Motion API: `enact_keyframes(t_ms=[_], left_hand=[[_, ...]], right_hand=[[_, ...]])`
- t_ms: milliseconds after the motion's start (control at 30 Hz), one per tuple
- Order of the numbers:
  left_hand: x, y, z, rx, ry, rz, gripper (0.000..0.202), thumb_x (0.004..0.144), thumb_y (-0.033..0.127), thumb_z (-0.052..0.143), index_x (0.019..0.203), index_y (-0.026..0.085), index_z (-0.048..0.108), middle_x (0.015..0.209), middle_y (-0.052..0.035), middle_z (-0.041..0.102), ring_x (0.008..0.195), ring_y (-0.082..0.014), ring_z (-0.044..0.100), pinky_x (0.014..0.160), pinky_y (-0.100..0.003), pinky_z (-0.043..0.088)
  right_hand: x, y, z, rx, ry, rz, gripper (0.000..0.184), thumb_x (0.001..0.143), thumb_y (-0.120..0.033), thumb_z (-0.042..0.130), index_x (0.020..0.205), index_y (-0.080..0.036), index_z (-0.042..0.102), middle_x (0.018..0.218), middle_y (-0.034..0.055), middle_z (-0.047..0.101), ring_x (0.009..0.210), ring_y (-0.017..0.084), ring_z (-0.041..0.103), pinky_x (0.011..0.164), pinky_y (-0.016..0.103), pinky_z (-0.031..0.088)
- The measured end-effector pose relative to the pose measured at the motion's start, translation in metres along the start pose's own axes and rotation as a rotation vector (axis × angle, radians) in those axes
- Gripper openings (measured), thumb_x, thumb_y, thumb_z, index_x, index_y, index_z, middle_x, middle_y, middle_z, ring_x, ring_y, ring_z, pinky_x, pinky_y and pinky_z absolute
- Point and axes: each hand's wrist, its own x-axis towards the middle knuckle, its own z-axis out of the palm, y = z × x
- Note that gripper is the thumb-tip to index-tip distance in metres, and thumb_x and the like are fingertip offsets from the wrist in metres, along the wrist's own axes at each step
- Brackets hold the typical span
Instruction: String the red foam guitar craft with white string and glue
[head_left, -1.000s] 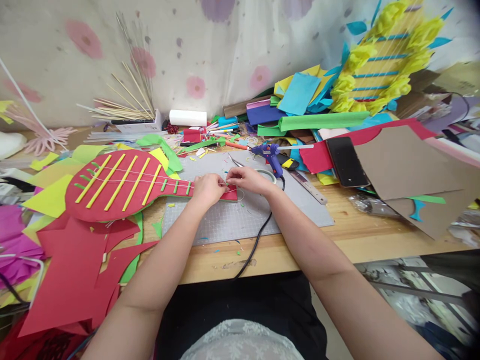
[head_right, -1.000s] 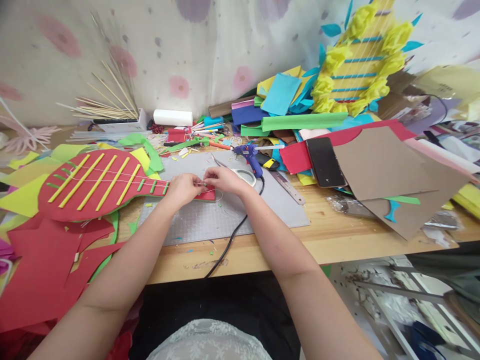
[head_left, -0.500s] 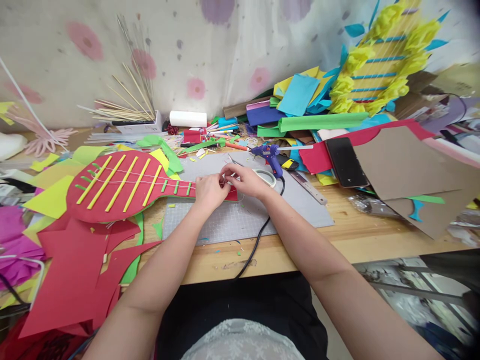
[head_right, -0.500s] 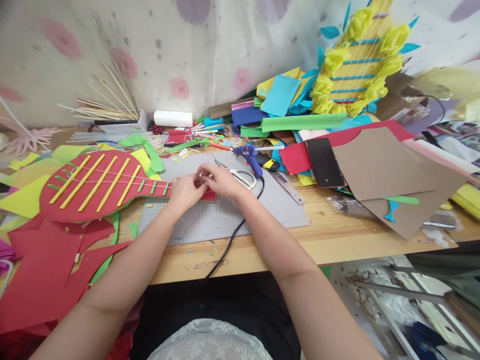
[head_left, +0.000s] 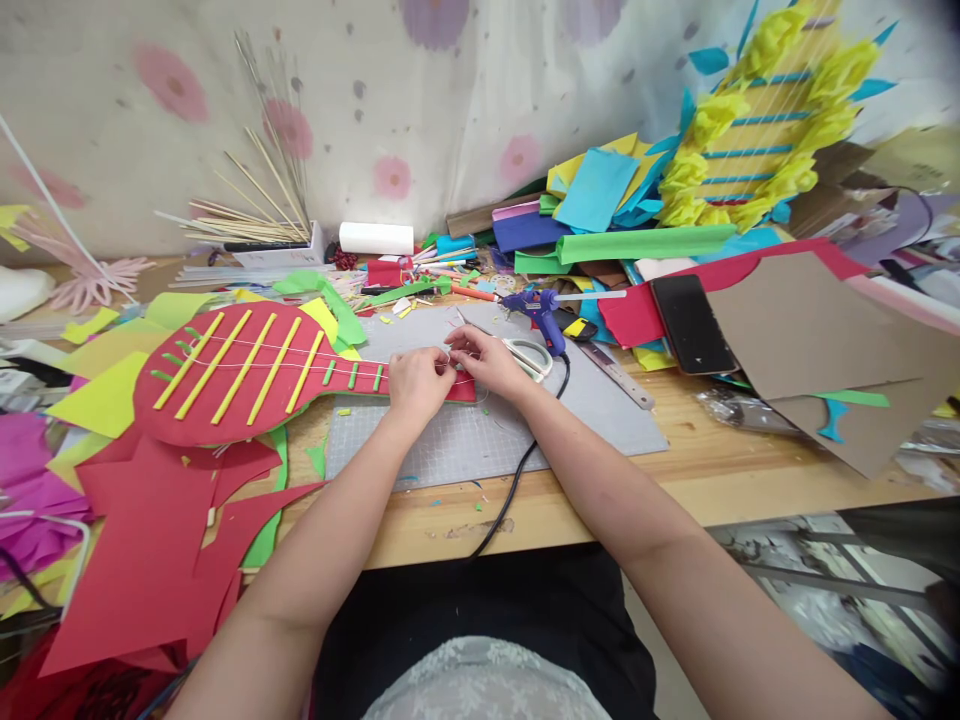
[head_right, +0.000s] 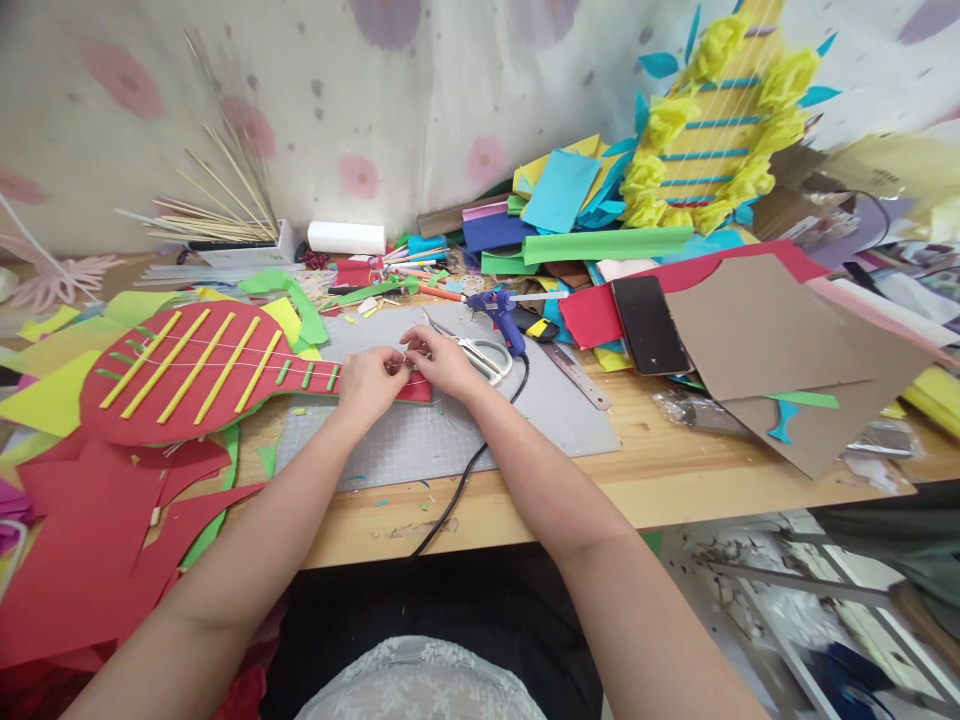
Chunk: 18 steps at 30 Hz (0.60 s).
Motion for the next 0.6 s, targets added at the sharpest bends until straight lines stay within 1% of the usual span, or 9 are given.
enact_keyframes(t_ms=[100,167,400,500,600], left_hand=[[-0.002,-0.002,0.007,0.043,0.069,0.054,0.017,0.083,0.027,0.049,0.085,0.021,0.065,0.090,-0.0058,0.070,0.090,-0.0225,0.062,0.086,-0.037,0.037],[-0.004,-0.004,0.010,0.067,0.087,0.082,0.018,0.085,0.027,0.048,0.087,0.020,0.064,0.091,-0.0065,0.070,0.091,-0.0224,0.061,0.085,-0.037,0.036],[-0.004,-0.010,0.015,0.087,0.127,0.142,0.023,0.088,0.027,0.043,0.094,0.021,0.064,0.094,-0.0069,0.068,0.093,-0.0224,0.059,0.085,-0.037,0.033],[-0.003,-0.010,0.016,0.086,0.135,0.149,0.020,0.088,0.028,0.045,0.092,0.022,0.064,0.093,-0.0061,0.068,0.093,-0.0220,0.059,0.085,-0.036,0.033],[-0.002,-0.009,0.017,0.073,0.145,0.138,0.018,0.087,0.026,0.046,0.089,0.021,0.063,0.091,-0.0049,0.068,0.091,-0.0211,0.059,0.084,-0.036,0.034]], right_hand=[[0.001,0.003,0.002,0.033,0.057,0.056,0.012,0.075,-0.021,0.052,0.086,-0.019,0.055,0.085,0.0010,0.061,0.076,0.013,0.060,0.078,0.030,0.048],[0.002,0.005,0.004,0.038,0.076,0.083,0.010,0.074,-0.021,0.053,0.083,-0.018,0.055,0.084,0.0011,0.062,0.075,0.012,0.059,0.078,0.030,0.048],[0.005,0.008,0.009,-0.015,0.051,0.127,0.006,0.074,-0.017,0.053,0.078,-0.018,0.056,0.082,0.0008,0.063,0.079,0.013,0.060,0.081,0.031,0.047],[0.004,0.004,0.007,-0.054,0.064,0.117,0.014,0.074,-0.016,0.051,0.087,-0.018,0.057,0.085,0.0028,0.063,0.080,0.013,0.060,0.080,0.031,0.047],[0.001,-0.006,-0.004,-0.176,0.080,0.028,0.026,0.075,-0.018,0.050,0.101,-0.017,0.055,0.095,0.0061,0.061,0.087,0.016,0.058,0.081,0.033,0.046]])
